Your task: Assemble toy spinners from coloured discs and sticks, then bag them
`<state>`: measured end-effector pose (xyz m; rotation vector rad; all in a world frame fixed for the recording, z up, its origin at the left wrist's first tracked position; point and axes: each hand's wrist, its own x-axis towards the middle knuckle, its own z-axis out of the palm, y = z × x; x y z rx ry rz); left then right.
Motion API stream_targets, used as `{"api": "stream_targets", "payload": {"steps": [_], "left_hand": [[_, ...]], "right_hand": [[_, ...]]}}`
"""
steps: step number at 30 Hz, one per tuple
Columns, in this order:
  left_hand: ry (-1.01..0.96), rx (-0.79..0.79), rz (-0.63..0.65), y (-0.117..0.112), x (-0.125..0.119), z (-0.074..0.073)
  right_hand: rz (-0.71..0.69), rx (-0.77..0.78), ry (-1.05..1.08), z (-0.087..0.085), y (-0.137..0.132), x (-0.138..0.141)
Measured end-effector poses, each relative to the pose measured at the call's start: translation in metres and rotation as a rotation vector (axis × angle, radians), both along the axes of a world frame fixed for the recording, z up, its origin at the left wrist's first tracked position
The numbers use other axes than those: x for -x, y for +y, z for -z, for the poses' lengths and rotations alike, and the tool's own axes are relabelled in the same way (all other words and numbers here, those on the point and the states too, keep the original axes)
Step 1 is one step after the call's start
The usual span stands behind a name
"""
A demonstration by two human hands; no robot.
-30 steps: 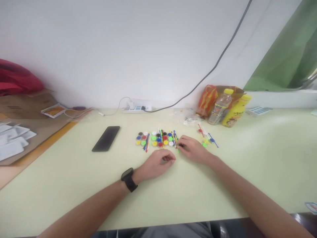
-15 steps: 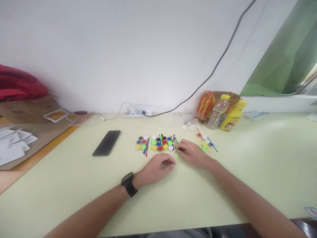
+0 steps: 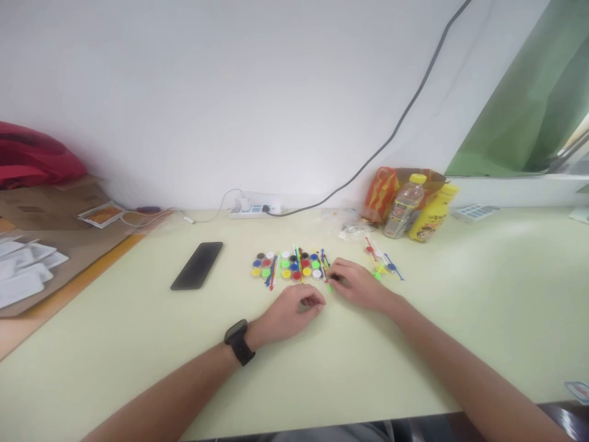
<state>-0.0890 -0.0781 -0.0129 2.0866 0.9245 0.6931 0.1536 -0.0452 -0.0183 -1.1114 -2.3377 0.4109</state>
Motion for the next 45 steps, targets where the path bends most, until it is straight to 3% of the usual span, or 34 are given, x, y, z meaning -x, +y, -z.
{"api": "stream_targets", "payload": {"steps": [14, 20, 28, 37, 41, 45], "left_hand": [[-0.036, -0.101, 0.073, 0.001, -0.002, 0.006], [-0.047, -0.094, 0.075, 0.001, -0.002, 0.008], [-0.060, -0.079, 0.062, 0.001, -0.001, 0.007], [-0.042, -0.027, 0.034, 0.000, -0.001, 0.005], [-0.042, -0.003, 0.020, 0.000, 0.000, 0.006], [-0.056, 0.018, 0.020, 0.001, 0.000, 0.005]], "right_hand": [[0.005, 0.029, -0.015, 0.003, 0.001, -0.008], [0.013, 0.031, 0.040, 0.009, 0.005, -0.008], [0.021, 0.032, 0.064, 0.004, 0.004, -0.005], [0.145, 0.004, -0.084, 0.004, 0.005, -0.008], [0.217, -0.082, -0.077, 0.007, 0.011, -0.014], [0.319, -0.280, 0.032, 0.001, 0.016, -0.022]]}}
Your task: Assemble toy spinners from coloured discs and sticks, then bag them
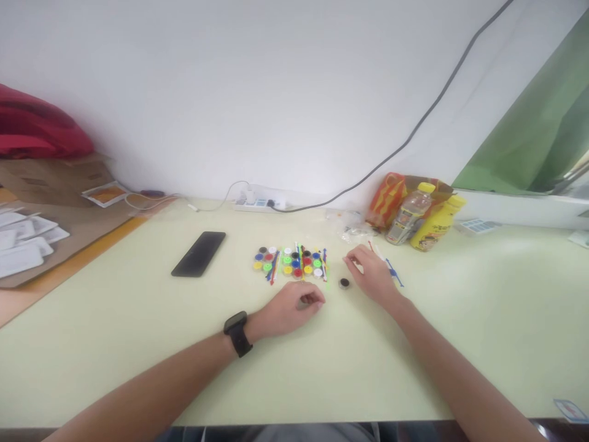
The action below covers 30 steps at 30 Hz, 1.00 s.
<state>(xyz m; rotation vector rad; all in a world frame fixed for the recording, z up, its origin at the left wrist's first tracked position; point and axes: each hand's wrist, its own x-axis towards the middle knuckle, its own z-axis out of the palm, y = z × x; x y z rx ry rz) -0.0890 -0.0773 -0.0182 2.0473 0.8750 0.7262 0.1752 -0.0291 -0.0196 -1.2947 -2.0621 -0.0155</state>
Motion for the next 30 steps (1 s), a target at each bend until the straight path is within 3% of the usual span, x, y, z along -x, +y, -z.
{"api": "stream_targets", "payload": {"steps": [2, 6, 12, 15, 23, 30], "left_hand": [[-0.005, 0.007, -0.001, 0.000, 0.000, -0.001], [-0.006, 0.011, -0.003, 0.000, 0.000, -0.002], [-0.013, 0.036, -0.010, 0.000, 0.001, -0.003], [-0.022, 0.060, -0.023, 0.000, 0.001, -0.003], [-0.218, 0.224, -0.091, 0.004, 0.001, -0.001], [-0.336, 0.419, -0.028, 0.010, 0.003, -0.006]], "right_hand": [[0.030, -0.047, 0.079, -0.006, 0.000, -0.004], [0.073, 0.150, 0.205, -0.016, -0.004, -0.007], [-0.020, 0.431, -0.111, -0.018, -0.011, -0.003], [-0.082, 0.498, -0.174, -0.018, -0.013, -0.001], [-0.195, 0.409, 0.021, -0.020, -0.026, 0.021], [-0.323, 0.319, 0.012, -0.014, -0.042, 0.047]]}}
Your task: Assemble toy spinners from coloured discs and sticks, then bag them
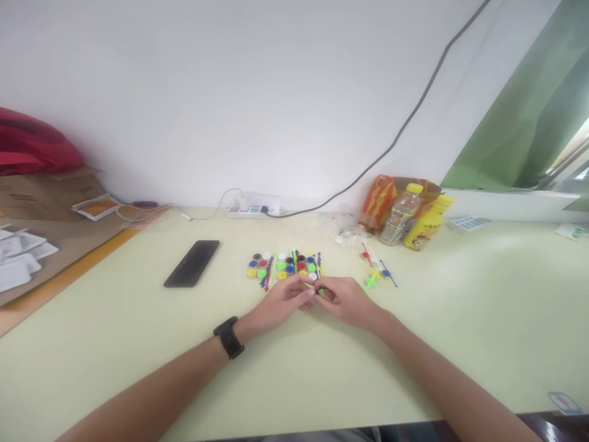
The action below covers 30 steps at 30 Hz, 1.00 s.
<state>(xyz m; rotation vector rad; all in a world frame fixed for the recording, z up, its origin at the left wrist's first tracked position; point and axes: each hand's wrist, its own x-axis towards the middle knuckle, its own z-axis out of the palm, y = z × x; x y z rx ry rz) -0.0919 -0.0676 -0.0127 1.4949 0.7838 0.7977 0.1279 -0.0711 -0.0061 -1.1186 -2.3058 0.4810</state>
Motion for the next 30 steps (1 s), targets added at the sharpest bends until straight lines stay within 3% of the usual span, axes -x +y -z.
{"api": "stream_targets", "payload": {"steps": [6, 10, 14, 17, 21, 30], "left_hand": [[-0.051, 0.079, 0.009, 0.005, 0.004, 0.000], [-0.047, 0.105, -0.035, 0.007, 0.004, 0.001], [-0.040, 0.106, -0.096, 0.007, 0.004, 0.000], [-0.044, 0.108, -0.110, 0.008, 0.003, 0.001], [-0.047, 0.130, -0.126, 0.009, 0.002, 0.002], [-0.077, 0.065, -0.072, 0.004, 0.002, -0.004]], "right_hand": [[-0.048, -0.014, -0.003, -0.005, -0.004, -0.001], [-0.094, -0.003, 0.113, -0.009, -0.004, -0.001], [0.033, -0.108, 0.305, -0.012, 0.002, -0.004], [0.131, 0.037, 0.431, -0.014, 0.007, -0.009], [0.132, 0.312, 0.636, -0.013, 0.009, -0.008], [0.067, 0.523, 0.725, -0.003, 0.007, 0.008]]}}
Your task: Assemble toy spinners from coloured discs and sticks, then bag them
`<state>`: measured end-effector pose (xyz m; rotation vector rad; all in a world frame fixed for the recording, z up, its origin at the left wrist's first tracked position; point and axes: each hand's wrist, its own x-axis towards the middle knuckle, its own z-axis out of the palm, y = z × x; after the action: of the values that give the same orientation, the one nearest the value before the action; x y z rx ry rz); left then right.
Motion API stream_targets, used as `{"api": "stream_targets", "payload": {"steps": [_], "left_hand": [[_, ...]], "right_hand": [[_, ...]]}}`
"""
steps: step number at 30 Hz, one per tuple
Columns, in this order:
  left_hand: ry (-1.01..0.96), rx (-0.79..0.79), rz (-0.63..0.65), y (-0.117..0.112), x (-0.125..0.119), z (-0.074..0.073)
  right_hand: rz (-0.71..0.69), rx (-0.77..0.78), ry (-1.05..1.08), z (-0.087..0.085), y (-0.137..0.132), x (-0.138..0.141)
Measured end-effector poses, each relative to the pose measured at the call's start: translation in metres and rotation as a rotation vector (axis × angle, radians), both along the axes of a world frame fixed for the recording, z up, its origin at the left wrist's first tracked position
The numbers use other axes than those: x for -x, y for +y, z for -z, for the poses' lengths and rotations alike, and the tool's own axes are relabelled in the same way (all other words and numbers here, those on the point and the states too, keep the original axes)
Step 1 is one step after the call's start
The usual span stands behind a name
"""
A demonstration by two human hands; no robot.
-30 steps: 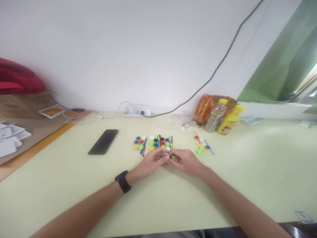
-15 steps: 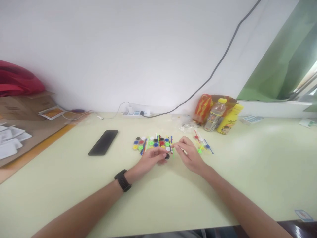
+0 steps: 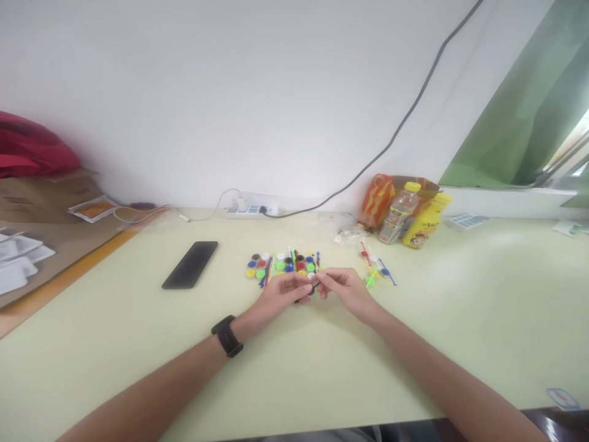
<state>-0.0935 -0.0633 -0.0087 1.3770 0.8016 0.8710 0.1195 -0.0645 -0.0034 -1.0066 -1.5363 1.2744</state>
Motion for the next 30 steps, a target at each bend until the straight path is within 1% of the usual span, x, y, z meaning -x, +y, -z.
{"api": "stream_targets", "payload": {"steps": [6, 12, 15, 21, 25, 27, 30], "left_hand": [[-0.009, -0.050, 0.027, -0.002, -0.004, 0.005], [0.043, -0.124, 0.004, -0.003, -0.005, 0.009], [0.066, -0.158, 0.019, -0.004, -0.005, 0.009], [0.126, -0.248, 0.028, -0.003, -0.004, 0.007], [0.122, -0.261, 0.005, -0.005, -0.005, 0.004], [0.166, -0.263, -0.010, -0.007, -0.005, 0.004], [0.245, -0.262, -0.022, -0.009, -0.006, 0.005]], "right_hand": [[-0.012, -0.015, 0.012, 0.009, 0.001, 0.002], [-0.011, -0.066, -0.025, 0.014, 0.001, 0.003], [0.000, -0.098, -0.064, 0.013, 0.001, 0.002], [-0.015, -0.223, -0.256, 0.011, 0.001, -0.001], [-0.019, -0.269, -0.291, 0.006, 0.000, -0.002], [-0.026, -0.274, -0.306, 0.002, 0.001, -0.006], [-0.067, -0.234, -0.318, -0.004, 0.009, -0.022]]}}
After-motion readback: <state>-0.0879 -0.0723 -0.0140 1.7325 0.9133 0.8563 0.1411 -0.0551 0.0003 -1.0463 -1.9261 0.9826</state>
